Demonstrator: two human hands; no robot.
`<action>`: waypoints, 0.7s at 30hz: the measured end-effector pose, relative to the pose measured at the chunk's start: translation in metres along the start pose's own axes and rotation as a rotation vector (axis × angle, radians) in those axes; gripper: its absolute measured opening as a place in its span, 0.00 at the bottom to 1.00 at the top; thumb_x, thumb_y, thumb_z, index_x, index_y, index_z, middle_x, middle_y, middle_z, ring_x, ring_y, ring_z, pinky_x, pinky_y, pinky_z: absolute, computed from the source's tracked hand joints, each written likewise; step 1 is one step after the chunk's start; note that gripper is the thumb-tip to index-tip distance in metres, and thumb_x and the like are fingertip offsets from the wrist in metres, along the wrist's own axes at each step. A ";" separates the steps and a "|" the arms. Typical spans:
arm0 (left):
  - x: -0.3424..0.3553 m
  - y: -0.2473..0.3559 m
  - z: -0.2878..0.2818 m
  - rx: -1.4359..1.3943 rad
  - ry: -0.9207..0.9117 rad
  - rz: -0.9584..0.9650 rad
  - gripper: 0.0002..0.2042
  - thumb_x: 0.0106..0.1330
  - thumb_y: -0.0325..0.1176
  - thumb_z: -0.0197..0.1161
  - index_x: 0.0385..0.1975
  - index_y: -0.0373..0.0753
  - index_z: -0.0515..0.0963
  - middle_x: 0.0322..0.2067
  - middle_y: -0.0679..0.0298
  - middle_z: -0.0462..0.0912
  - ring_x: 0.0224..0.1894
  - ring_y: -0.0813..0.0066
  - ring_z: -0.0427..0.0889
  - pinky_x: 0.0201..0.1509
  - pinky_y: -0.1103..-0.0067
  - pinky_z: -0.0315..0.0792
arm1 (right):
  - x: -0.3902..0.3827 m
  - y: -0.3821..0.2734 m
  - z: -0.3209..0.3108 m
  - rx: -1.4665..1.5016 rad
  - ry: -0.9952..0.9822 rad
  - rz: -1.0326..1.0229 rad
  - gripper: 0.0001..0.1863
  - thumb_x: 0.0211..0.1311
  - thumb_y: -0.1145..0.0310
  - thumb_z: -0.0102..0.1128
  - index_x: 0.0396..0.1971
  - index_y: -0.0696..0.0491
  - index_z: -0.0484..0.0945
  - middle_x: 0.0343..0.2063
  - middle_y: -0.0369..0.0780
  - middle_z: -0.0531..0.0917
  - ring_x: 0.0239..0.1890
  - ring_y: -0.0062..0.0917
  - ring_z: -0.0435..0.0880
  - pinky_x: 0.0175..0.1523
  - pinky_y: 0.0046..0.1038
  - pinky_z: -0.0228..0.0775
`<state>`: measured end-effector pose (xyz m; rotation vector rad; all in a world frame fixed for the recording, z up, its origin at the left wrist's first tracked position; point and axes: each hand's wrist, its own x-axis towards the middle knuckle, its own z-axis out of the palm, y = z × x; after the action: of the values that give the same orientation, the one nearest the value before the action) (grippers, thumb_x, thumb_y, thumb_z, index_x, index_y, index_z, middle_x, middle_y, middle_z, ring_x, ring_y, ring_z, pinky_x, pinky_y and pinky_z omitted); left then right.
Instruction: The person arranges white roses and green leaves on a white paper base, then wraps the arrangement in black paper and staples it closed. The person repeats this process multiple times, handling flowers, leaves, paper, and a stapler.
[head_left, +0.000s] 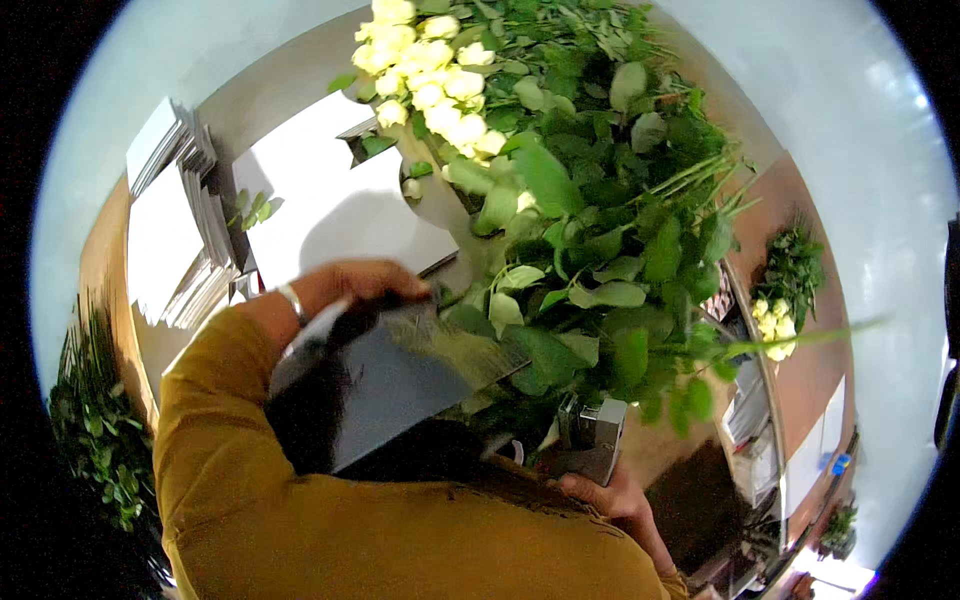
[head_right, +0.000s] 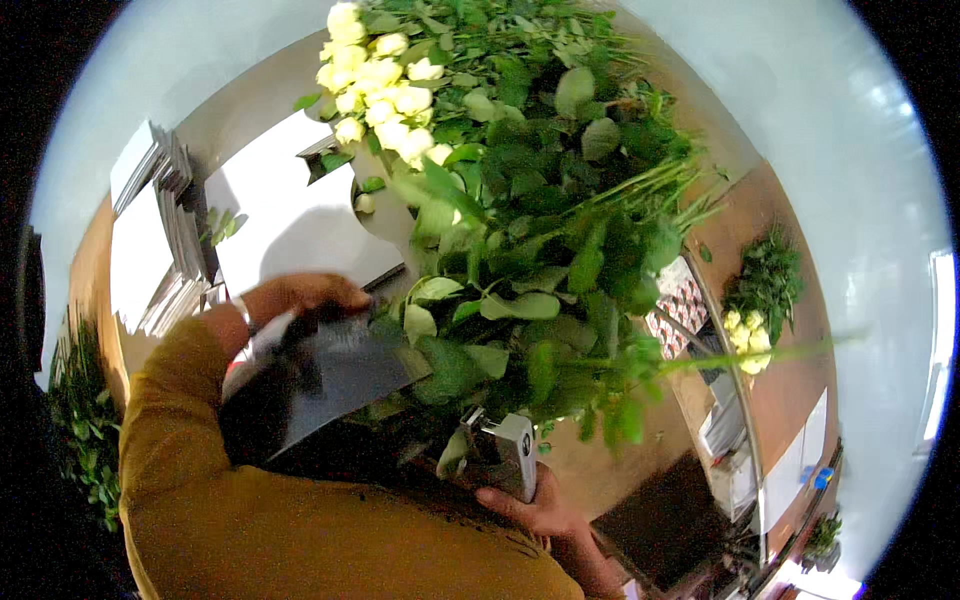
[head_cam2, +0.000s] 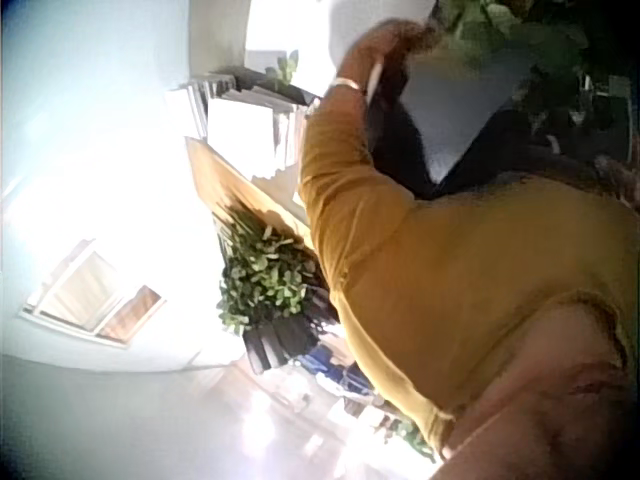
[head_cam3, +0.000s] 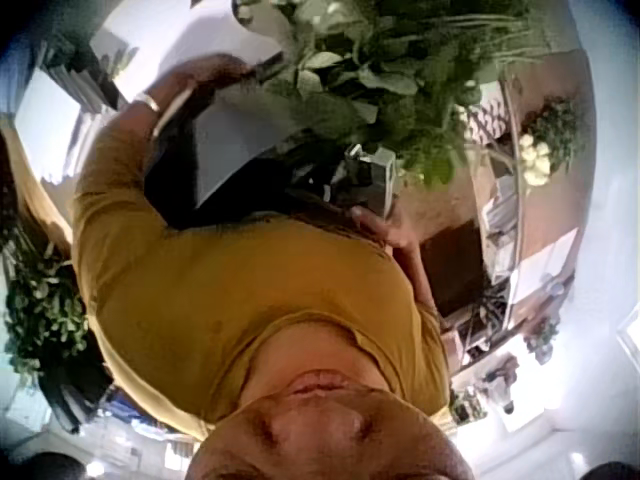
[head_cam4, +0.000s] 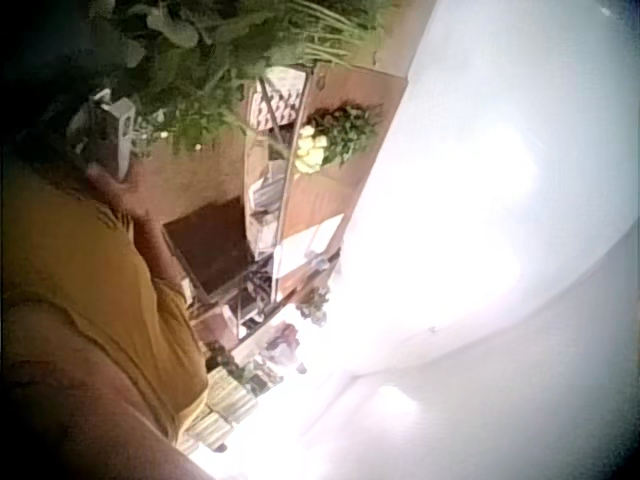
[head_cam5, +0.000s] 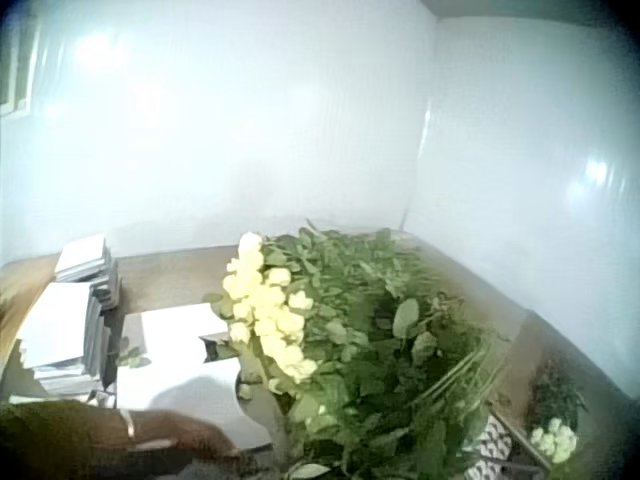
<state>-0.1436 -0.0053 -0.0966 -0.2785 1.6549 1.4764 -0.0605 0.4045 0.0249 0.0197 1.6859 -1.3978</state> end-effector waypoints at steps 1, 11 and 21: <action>-0.014 0.022 0.031 0.075 0.086 -0.090 0.19 0.66 0.43 0.56 0.48 0.35 0.75 0.42 0.64 0.80 0.44 0.73 0.76 0.53 0.76 0.69 | -0.002 -0.001 0.005 -0.002 0.051 -0.003 0.26 0.53 0.55 0.67 0.44 0.60 0.75 0.37 0.42 0.81 0.41 0.26 0.78 0.49 0.28 0.69; -0.076 0.086 0.113 0.558 0.618 0.634 0.09 0.67 0.34 0.54 0.32 0.33 0.74 0.29 0.56 0.75 0.31 0.66 0.76 0.35 0.74 0.71 | 0.031 0.008 -0.028 0.131 -0.078 -0.147 0.28 0.58 0.55 0.62 0.52 0.59 0.69 0.45 0.41 0.77 0.48 0.27 0.74 0.54 0.31 0.67; -0.123 0.143 0.190 1.209 0.633 0.538 0.32 0.58 0.58 0.59 0.44 0.28 0.72 0.49 0.42 0.70 0.50 0.45 0.72 0.57 0.60 0.66 | 0.084 -0.061 -0.051 0.347 -0.555 0.017 0.31 0.63 0.49 0.53 0.54 0.59 0.66 0.43 0.43 0.78 0.45 0.30 0.79 0.53 0.33 0.70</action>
<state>-0.0816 0.1566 0.1073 0.4587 2.9742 0.4541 -0.1728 0.3796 0.0152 -0.1455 0.9786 -1.4974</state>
